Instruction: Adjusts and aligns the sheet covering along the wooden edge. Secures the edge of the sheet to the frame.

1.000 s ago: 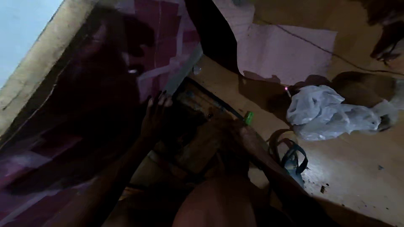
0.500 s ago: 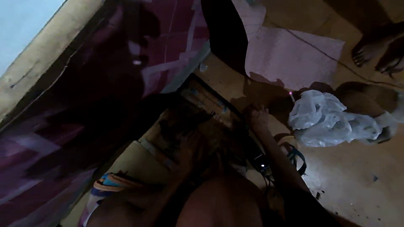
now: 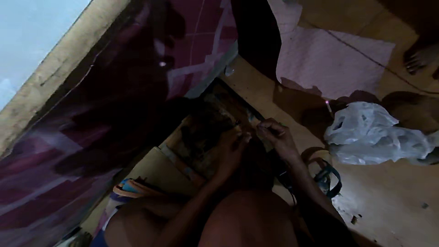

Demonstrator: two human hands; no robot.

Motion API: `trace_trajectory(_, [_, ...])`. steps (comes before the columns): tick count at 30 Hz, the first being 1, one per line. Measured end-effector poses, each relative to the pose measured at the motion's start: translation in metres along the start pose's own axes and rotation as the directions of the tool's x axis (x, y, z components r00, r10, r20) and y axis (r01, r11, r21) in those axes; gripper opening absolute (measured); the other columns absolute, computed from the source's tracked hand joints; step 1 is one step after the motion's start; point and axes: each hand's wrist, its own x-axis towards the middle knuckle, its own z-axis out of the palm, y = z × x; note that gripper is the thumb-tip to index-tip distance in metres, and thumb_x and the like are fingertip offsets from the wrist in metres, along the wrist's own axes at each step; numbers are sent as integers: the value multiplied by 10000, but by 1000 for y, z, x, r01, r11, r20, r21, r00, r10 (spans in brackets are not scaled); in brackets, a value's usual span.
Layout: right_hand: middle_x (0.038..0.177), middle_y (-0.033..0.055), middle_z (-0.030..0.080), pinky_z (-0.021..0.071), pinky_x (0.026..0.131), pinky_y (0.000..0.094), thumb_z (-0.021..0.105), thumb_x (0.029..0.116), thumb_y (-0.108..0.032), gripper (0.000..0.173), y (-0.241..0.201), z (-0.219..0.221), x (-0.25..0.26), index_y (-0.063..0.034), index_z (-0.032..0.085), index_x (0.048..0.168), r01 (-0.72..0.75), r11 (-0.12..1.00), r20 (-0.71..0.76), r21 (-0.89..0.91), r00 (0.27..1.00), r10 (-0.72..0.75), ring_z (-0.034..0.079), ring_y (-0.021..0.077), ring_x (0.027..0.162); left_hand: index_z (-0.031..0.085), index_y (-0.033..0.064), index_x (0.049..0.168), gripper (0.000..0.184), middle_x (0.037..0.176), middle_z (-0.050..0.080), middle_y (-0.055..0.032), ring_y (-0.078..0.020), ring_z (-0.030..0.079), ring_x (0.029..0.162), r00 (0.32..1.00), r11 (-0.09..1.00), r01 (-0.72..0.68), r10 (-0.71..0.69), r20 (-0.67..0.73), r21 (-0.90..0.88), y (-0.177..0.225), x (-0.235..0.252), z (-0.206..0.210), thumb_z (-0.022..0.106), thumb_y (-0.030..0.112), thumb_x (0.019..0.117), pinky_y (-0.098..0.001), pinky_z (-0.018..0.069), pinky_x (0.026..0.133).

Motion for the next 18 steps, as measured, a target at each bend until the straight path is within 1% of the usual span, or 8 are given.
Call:
trace_trajectory(2, [1001, -47, 697, 565, 856, 229, 666, 957, -103, 91, -1, 5, 1, -89, 752, 984, 3, 997, 18, 76, 1000, -4, 647, 37, 943, 655, -2, 1242, 286, 1138, 704, -47, -88, 661, 1053, 996, 987, 88, -85, 31, -137, 9, 2, 1, 526, 183, 1066, -283, 548, 950])
trace_trajectory(5, [1014, -55, 708, 565, 871, 243, 664, 956, -111, 105, -1, 11, 2, -110, 766, 979, 8, 984, 55, 175, 998, -18, 650, 43, 965, 639, -33, 1237, 295, 1070, 701, -49, -102, 664, 1006, 990, 948, 141, -138, 30, -285, 15, 7, 3, 489, 165, 1077, -296, 554, 929])
trace_trajectory(8, [1014, -47, 717, 572, 851, 251, 680, 950, -134, 99, 1, 15, 3, -126, 778, 965, 25, 967, 77, 252, 996, -46, 659, 54, 957, 655, -16, 1208, 273, 1036, 712, -48, -110, 673, 975, 983, 918, 184, -177, 53, -351, 20, 9, 4, 525, 178, 1065, -299, 560, 906])
trace_trajectory(12, [1034, -45, 714, 583, 824, 236, 685, 945, -115, 99, 4, 19, 1, -135, 779, 973, 18, 951, 86, 309, 995, -47, 667, 54, 941, 664, 5, 1220, 269, 1042, 716, -39, -114, 676, 981, 967, 874, 255, -230, 109, -413, 21, 8, 3, 530, 181, 1065, -303, 562, 908])
trace_trajectory(14, [1027, -24, 716, 601, 782, 256, 698, 944, -112, 89, 7, 20, 1, -116, 778, 982, 18, 939, 94, 344, 994, -53, 679, 74, 886, 647, 2, 1234, 266, 1045, 707, -35, -112, 670, 980, 961, 856, 275, -243, 129, -438, 19, 7, 2, 517, 166, 1068, -303, 558, 918])
trace_trajectory(15, [1021, -9, 716, 602, 769, 266, 705, 942, -114, 85, 9, 20, 1, -100, 777, 987, 23, 936, 99, 350, 993, -61, 680, 86, 864, 651, 4, 1213, 252, 1030, 707, -31, -109, 667, 970, 960, 850, 278, -243, 136, -446, 18, 6, 1, 512, 156, 1069, -297, 555, 916])
trace_trajectory(17, [1038, 15, 714, 607, 774, 281, 710, 944, -120, 92, 12, 19, 0, -79, 772, 998, 57, 946, 109, 320, 989, -96, 683, 102, 864, 660, 4, 1157, 227, 996, 707, -26, -101, 672, 948, 959, 847, 283, -251, 131, -449, 17, 3, 1, 490, 129, 1073, -286, 565, 902])
trace_trajectory(18, [1049, 35, 716, 609, 783, 291, 711, 943, -113, 98, 12, 18, -1, -58, 770, 1000, 69, 955, 109, 289, 988, -105, 688, 114, 872, 659, -2, 1154, 223, 999, 710, -35, -108, 679, 950, 957, 842, 291, -267, 117, -455, 17, 2, 1, 493, 122, 1072, -293, 575, 901])
